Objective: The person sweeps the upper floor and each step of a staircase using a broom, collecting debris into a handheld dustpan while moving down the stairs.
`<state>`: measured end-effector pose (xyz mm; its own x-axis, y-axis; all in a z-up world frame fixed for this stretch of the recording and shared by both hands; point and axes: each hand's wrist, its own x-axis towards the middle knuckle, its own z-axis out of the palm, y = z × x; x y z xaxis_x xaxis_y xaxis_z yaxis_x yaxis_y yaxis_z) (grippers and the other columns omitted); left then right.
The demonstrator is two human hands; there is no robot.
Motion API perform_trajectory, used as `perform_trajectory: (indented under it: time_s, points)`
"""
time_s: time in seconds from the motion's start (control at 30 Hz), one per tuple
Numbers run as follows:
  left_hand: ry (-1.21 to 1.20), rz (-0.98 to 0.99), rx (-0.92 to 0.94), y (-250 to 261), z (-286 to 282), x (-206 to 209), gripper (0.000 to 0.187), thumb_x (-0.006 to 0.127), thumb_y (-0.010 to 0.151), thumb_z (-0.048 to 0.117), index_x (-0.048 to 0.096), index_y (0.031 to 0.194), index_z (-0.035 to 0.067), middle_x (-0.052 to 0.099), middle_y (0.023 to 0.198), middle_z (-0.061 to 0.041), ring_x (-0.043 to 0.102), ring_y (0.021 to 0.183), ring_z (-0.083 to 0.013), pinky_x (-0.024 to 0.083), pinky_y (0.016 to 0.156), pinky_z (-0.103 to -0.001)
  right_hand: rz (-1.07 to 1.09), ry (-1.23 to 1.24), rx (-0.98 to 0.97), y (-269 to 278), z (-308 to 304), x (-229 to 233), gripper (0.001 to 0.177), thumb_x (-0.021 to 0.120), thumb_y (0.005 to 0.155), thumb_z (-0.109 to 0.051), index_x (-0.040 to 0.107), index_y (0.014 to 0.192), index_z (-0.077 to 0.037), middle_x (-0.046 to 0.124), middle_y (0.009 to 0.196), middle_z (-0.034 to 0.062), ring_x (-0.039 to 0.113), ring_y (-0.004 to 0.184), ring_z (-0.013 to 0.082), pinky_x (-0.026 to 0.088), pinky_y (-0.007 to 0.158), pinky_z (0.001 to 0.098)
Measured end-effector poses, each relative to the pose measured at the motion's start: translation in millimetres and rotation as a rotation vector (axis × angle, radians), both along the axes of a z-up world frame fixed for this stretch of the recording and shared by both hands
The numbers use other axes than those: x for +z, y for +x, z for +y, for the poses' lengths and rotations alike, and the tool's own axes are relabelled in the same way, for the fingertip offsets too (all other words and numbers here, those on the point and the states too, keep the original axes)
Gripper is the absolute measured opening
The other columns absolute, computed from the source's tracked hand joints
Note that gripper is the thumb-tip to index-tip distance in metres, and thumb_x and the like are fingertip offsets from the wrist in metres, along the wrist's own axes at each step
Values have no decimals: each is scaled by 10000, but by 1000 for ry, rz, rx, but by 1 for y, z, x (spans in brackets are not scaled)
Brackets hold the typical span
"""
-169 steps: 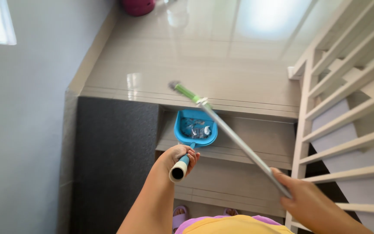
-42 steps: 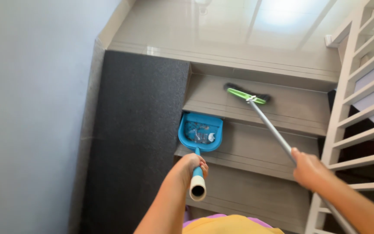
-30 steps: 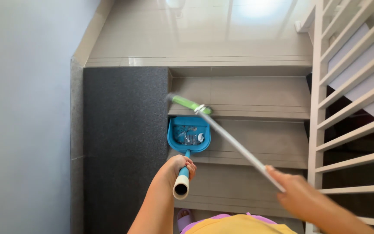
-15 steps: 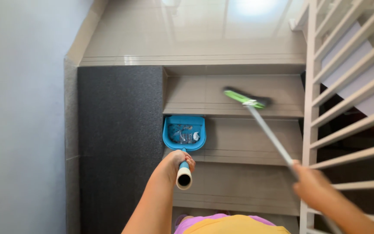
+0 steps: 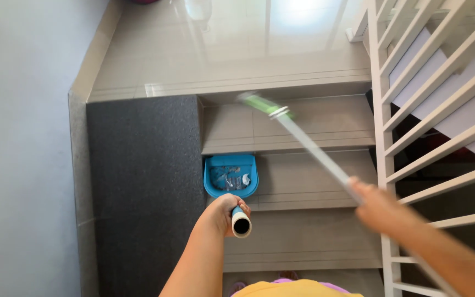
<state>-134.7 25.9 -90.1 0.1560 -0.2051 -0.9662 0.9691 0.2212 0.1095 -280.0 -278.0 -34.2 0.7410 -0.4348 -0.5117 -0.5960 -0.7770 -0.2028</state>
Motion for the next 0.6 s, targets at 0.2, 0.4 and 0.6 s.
perform_trajectory:
  time_s: [0.2,0.4,0.6]
  points:
    - [-72,50,30,2,6,-6,357,399,969,66,460,619,109,519,517,-2,506,371,-74,436,331,-205,52,-174,-17,30,-65,-35,595,570,953,-78,473,1525,-206,778,889,176,776,730,297,611,657,417]
    - [-27,17,21,2,11,10,375,409,978,94,472,609,125,516,504,0,506,362,-64,439,324,-193,174,-99,30,-5,13,-62,433,427,1074,-183,438,1504,-229,762,887,124,772,762,270,609,666,441]
    - [-53,40,77,12,22,10,357,423,1000,103,481,648,82,541,525,-20,525,364,-55,446,304,-155,78,105,189,-33,92,-31,774,534,908,5,302,1588,-285,714,921,138,722,787,279,559,713,438]
